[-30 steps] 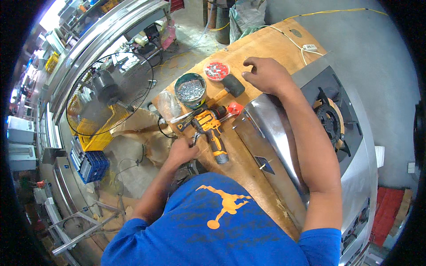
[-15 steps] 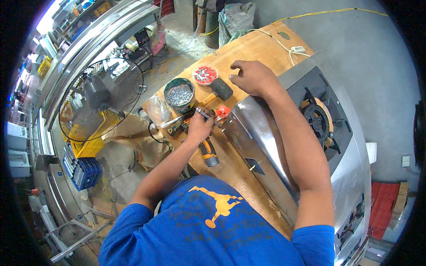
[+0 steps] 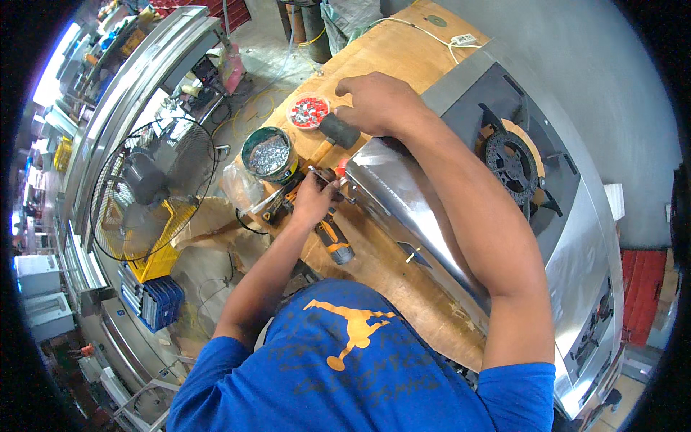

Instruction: The person assembles a stainless steel gas stove on a workbench. They use a cordless drill and a wrench to fasten screws and tighten components on the side and top of the unit. The person repeatedly switches between tools to secure the appliance.

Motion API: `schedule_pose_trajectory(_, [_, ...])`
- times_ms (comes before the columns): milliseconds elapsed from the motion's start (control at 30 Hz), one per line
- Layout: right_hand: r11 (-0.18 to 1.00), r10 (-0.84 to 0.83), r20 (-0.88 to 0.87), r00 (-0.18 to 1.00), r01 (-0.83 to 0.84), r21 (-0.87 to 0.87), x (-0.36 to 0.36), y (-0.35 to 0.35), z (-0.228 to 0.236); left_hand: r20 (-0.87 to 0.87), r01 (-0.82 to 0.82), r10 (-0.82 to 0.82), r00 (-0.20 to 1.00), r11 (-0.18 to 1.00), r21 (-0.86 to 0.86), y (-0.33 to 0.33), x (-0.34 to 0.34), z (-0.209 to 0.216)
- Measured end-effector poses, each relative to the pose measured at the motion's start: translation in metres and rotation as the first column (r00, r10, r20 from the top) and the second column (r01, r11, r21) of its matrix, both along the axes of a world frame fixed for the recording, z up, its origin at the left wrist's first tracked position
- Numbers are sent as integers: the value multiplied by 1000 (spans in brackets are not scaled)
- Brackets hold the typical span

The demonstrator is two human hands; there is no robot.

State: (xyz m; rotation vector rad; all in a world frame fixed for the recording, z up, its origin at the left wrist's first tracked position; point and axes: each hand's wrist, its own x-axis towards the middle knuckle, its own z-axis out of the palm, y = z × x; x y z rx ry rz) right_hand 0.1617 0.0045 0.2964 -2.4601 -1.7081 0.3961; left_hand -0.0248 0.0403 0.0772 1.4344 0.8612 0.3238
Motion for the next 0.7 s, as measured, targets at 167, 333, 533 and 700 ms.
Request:
schedule_pose_trajectory(167, [1000,-3,-18,1000,2,-31,0,1,2,10,-59,60,998,992,-115,5,4,-9])
schedule_pose_trajectory(333, [1000,7,-33,999,-7,-3,0,-1,2,0,-48,48,999,999,-26,4,6,-7])
schedule_pose_trajectory(533, [1000,4,-25,1000,-4,-19,0,1,0,23,1,-12,1000,901,434,-15,-5,10])
schedule_pose_trajectory(700, [1000,-1,-15,1000,1,-1,-1,1,-1,-23,111,-116,993,849,517,-33,-10,18])
